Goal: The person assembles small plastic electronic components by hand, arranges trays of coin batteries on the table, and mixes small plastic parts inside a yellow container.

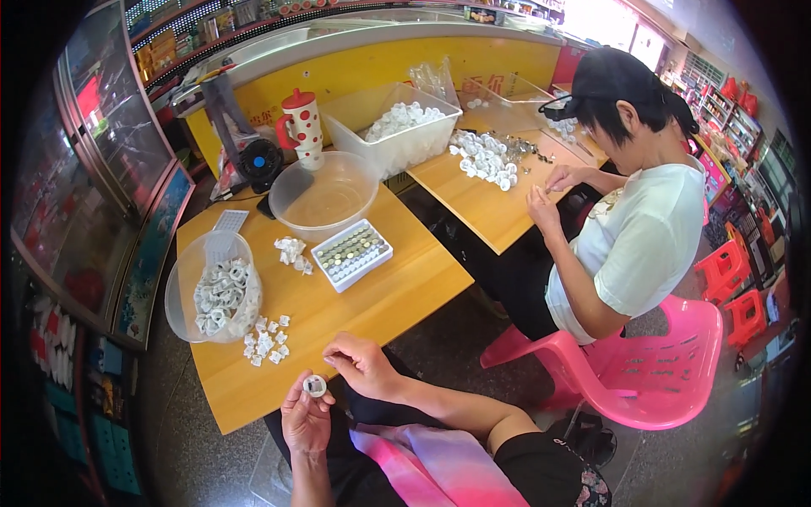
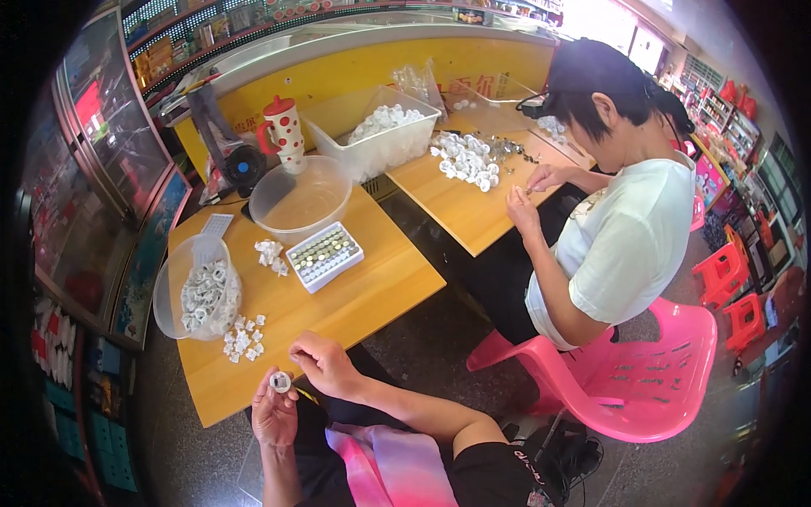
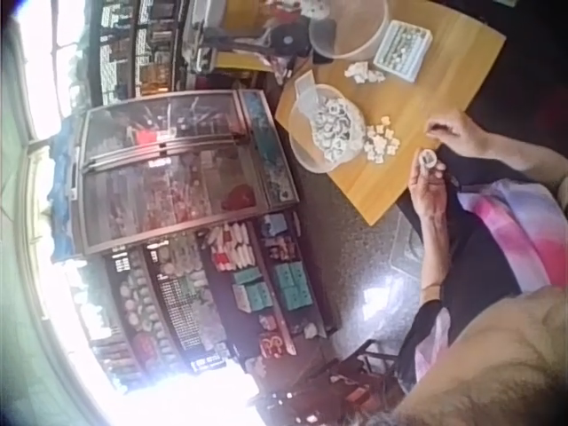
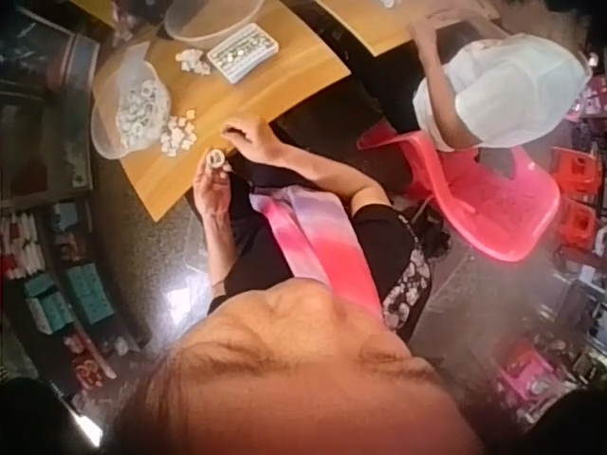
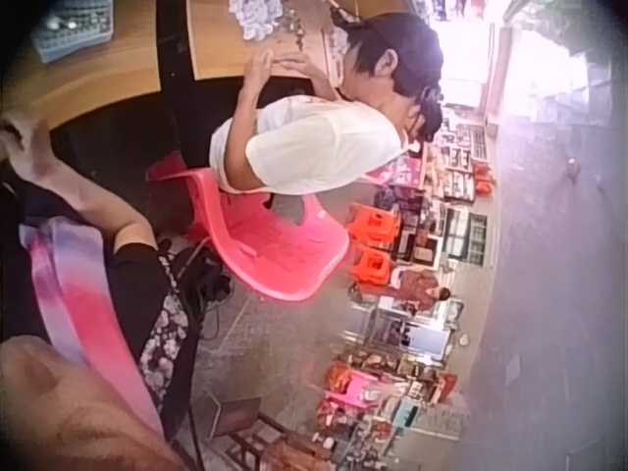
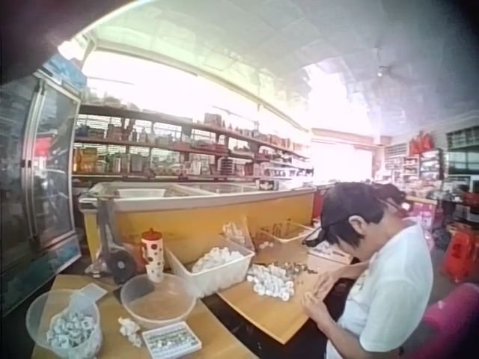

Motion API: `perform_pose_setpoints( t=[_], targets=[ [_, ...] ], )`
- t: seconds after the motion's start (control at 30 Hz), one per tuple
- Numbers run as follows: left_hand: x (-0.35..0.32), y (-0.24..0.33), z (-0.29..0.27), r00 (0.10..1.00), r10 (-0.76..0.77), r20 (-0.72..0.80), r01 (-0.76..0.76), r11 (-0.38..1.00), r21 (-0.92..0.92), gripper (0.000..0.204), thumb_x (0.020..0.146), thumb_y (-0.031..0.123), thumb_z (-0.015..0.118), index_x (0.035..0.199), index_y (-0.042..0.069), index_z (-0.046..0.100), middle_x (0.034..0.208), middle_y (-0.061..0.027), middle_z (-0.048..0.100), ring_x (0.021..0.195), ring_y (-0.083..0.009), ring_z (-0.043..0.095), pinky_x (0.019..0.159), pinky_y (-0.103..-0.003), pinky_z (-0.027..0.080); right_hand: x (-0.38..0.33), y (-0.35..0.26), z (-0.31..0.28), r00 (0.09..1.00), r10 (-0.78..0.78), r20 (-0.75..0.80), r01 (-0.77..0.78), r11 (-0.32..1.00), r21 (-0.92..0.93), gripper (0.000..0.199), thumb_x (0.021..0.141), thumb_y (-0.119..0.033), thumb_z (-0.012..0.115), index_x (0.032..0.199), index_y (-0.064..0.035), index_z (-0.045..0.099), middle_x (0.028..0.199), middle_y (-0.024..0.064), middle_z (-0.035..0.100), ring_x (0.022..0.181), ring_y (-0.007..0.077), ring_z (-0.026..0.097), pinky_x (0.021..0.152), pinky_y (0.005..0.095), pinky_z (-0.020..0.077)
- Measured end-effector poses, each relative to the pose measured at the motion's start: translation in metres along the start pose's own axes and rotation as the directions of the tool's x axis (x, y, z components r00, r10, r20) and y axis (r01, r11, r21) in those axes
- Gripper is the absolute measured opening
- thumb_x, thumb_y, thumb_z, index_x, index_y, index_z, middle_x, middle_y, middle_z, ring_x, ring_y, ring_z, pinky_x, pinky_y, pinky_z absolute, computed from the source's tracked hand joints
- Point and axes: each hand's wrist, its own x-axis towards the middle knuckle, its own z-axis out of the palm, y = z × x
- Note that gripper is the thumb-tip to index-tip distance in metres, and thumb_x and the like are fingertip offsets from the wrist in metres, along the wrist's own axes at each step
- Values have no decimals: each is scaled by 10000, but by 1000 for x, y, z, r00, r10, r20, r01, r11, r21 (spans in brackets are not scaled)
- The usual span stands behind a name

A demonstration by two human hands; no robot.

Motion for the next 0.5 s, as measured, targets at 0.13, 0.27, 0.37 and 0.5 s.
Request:
perform_pose_setpoints(
  t=[0.13,0.27,0.37,0.5],
  targets=[
    [12,-3,0,1000,10,5,-10,997,73,411,872,73,626,1254,-45,531,1055,-213,646,775,-244,658,657,-283,538,4,-4,-11,996,-39,-76,37,999,-29,78,827,65,611,881,19,581,772,101,566,697,184,588,629,266,459],
    [24,-7,6,1000,-30,9,28,993,114,444,849,87,661,1253,-46,534,1027,-181,652,774,-250,644,652,-288,526,5,-8,-21,993,-24,-111,29,999,39,84,827,68,611,885,17,579,780,95,561,721,178,598,640,264,465],
    [29,-6,7,999,-44,9,43,991,130,460,826,96,691,1238,-46,544,1025,-155,649,827,-244,642,706,-301,525,0,-6,-19,990,7,-139,10,993,119,85,828,65,611,891,17,582,786,90,563,726,171,598,640,262,465],
    [35,-9,8,1000,-10,4,9,985,173,457,817,122,708,1212,-44,549,1100,-135,623,941,-233,616,773,-333,516,-3,-7,-22,987,31,-158,-11,992,125,56,815,36,638,845,-2,610,762,83,582,668,156,572,597,257,443]
  ],
)
